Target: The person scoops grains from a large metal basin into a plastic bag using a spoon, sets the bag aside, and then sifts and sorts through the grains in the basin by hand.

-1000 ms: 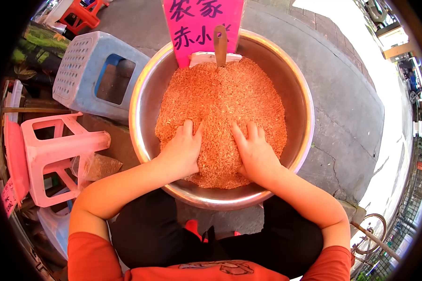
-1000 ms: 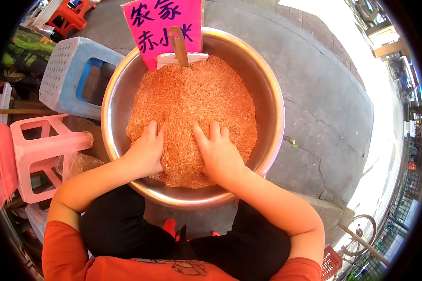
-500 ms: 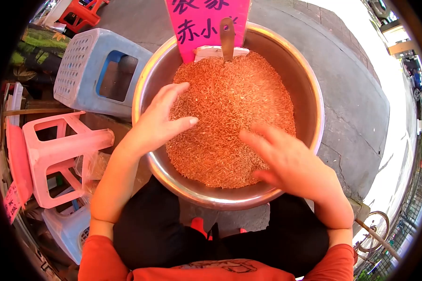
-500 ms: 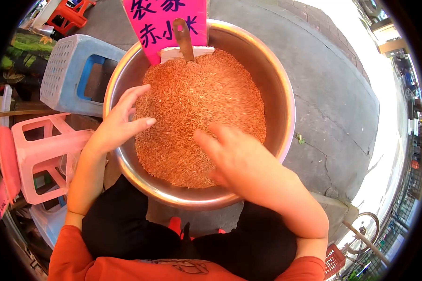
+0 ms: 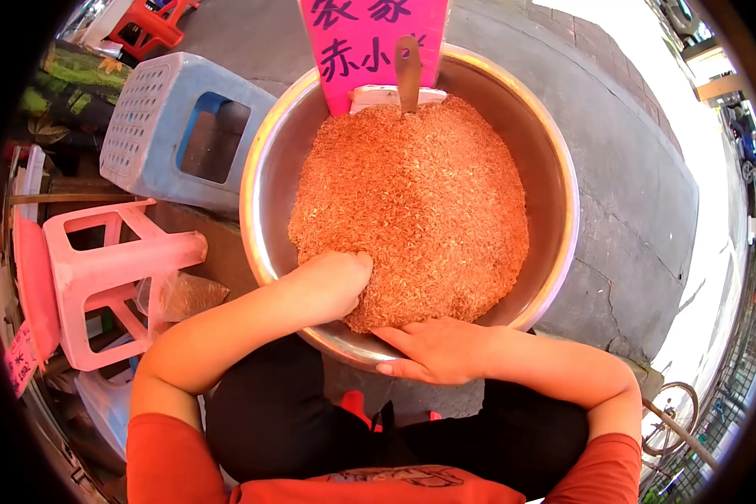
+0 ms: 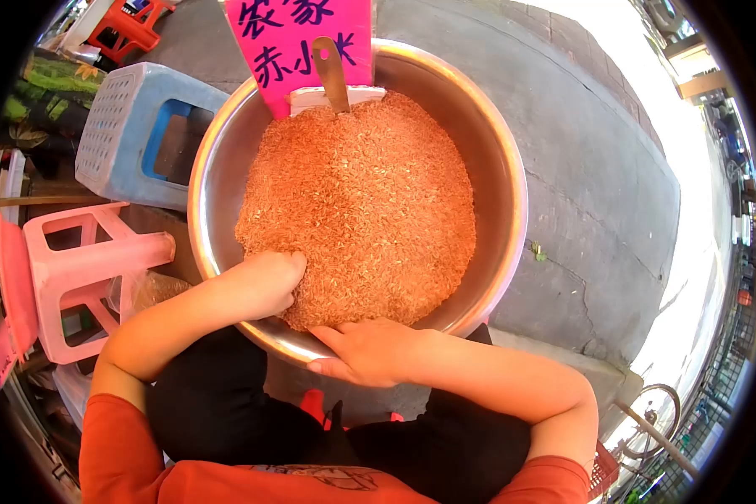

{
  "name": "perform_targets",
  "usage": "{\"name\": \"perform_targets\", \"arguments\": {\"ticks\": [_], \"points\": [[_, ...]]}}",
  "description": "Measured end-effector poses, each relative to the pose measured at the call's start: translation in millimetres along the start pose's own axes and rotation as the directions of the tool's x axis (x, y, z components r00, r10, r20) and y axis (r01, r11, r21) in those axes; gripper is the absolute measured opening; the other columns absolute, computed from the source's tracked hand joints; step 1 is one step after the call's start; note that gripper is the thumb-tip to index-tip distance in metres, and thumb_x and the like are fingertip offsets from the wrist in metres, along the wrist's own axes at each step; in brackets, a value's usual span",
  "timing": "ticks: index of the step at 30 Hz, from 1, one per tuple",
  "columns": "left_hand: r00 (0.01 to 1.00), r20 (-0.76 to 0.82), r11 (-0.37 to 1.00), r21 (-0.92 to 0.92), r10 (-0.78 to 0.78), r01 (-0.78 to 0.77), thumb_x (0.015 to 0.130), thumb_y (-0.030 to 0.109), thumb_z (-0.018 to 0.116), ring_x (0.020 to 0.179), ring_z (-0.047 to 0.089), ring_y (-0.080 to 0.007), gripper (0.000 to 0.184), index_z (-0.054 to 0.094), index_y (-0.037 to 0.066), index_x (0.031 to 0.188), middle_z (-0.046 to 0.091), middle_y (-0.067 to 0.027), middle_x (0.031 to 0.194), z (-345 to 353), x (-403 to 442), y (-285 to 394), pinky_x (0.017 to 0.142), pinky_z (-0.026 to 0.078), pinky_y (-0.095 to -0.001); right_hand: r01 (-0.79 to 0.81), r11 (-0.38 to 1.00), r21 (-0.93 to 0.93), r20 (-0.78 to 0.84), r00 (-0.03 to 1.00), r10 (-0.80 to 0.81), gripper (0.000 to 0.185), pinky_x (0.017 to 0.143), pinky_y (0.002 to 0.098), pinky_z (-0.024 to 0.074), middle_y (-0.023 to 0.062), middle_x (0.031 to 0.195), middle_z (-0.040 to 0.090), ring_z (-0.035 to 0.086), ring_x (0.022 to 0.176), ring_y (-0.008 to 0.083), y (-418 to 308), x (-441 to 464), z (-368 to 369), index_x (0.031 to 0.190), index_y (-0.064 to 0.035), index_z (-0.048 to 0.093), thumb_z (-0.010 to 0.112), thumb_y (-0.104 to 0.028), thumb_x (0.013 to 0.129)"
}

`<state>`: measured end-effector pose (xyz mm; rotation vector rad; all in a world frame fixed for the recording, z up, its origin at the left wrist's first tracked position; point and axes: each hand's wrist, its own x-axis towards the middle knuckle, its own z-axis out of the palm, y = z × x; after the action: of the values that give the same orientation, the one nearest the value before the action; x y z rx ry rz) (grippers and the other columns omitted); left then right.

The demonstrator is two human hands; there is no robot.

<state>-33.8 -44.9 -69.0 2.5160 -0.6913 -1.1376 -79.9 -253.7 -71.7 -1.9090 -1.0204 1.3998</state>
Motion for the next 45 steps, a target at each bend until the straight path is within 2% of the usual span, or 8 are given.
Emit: {"name": "perform_targets", "arguments": {"ticks": [4,9,12,18,29,33,38,45], "points": [[0.992,-0.112,0.958,-0.275,0.049,-0.078,0.074,-0.002,0.050,0.092,0.057,-0.0460,0.022,0.051,-0.007,0.095,0.059,-0.0311,0.090,-16.3,17.7,-3.3,0.077,0.045,-0.0483,-0.149,0.989,-0.016,0.046,0.988,0.150,0.062,0.086,0.0476,0.0464,0.0256,0.106,0.059,0.058,0.101,0.0421,-18.0,-13.2,-47.0,0.132,-0.0009,0.044,0.040,-0.050,0.096],[0.969,-0.238,0.864,-0.474,0.060,-0.170,0.077,0.008,0.065,0.100,0.057,-0.0221,0.047,0.050,-0.002,0.121,0.060,-0.0123,0.106,-67.8,5.2,-6.0,0.089,0.044,-0.0335,0.223,0.960,-0.169,-0.601,0.749,-0.280,0.052,0.079,0.0426,0.0503,0.0201,0.108,0.061,0.060,0.099,0.0362,14.4,-46.0,-74.5,0.128,-0.0016,0.049,0.066,-0.027,0.086],[0.907,-0.418,0.974,-0.178,0.056,-0.142,0.074,0.016,0.072,0.124,0.044,-0.0279,0.063,0.044,-0.001,0.129,0.047,-0.0164,0.130,-75.4,1.1,-31.8,0.105,0.033,-0.0359,-0.039,0.999,0.015,-0.699,0.714,0.038,0.057,0.082,0.0318,0.0489,0.0132,0.117,0.057,0.060,0.096,0.0251,11.6,-80.0,-96.3,0.130,-0.0079,0.051,0.073,-0.014,0.078],[0.929,-0.283,0.971,-0.084,-0.237,0.222,0.063,0.025,0.080,0.131,0.033,-0.0406,0.108,0.015,-0.009,0.142,0.027,-0.0324,0.138,-36.2,30.6,-30.7,0.110,0.030,-0.0393,-0.599,0.800,-0.017,-0.631,0.627,0.456,0.089,0.088,0.0428,0.0495,0.0319,0.122,0.042,0.057,0.100,0.0446,47.8,-33.4,-79.9,0.142,0.0038,0.022,0.072,-0.008,0.069],[0.942,-0.288,0.887,-0.370,0.171,-0.274,0.082,0.029,0.069,0.129,0.040,-0.0331,0.076,0.032,-0.007,0.139,0.042,-0.0250,0.132,-56.1,9.6,8.9,0.110,0.029,-0.0385,0.124,0.992,0.021,-0.793,0.606,-0.059,0.049,0.094,0.0404,0.0443,0.0214,0.118,0.054,0.054,0.111,0.0364,16.6,-45.1,-99.0,0.126,-0.0002,0.048,0.064,-0.010,0.080],[0.830,-0.546,0.953,-0.295,-0.117,-0.060,0.086,0.035,0.065,0.131,0.037,-0.0300,0.072,0.035,-0.002,0.139,0.038,-0.0197,0.137,-65.6,33.3,-38.6,0.109,0.030,-0.0383,-0.225,0.970,-0.090,-0.893,0.449,0.021,0.050,0.097,0.0409,0.0416,0.0227,0.121,0.053,0.052,0.115,0.0359,49.3,-42.2,-127.9,0.131,-0.0024,0.045,0.059,-0.024,0.089],[0.803,-0.381,0.715,-0.695,-0.458,0.077,0.088,0.050,0.057,0.136,0.027,-0.0269,0.082,0.025,-0.001,0.144,0.033,-0.0189,0.141,-43.1,82.9,-65.0,0.111,0.023,-0.0391,-0.442,0.897,0.029,-0.869,0.432,0.241,0.060,0.101,0.0451,0.0378,0.0300,0.126,0.047,0.046,0.119,0.0421,109.5,6.1,-133.4,0.135,-0.0013,0.041,0.048,-0.044,0.094],[0.948,-0.231,0.127,-0.970,-0.217,-0.207,0.091,0.045,0.057,0.131,0.038,-0.0232,0.071,0.033,-0.002,0.140,0.041,-0.0166,0.141,-37.9,74.5,-39.0,0.107,0.031,-0.0348,0.115,0.742,0.661,-0.645,0.592,0.483,0.058,0.095,0.0358,0.0418,0.0196,0.121,0.055,0.053,0.112,0.0234,65.8,4.1,-129.7,0.129,0.0005,0.046,0.047,-0.047,0.095]]}}
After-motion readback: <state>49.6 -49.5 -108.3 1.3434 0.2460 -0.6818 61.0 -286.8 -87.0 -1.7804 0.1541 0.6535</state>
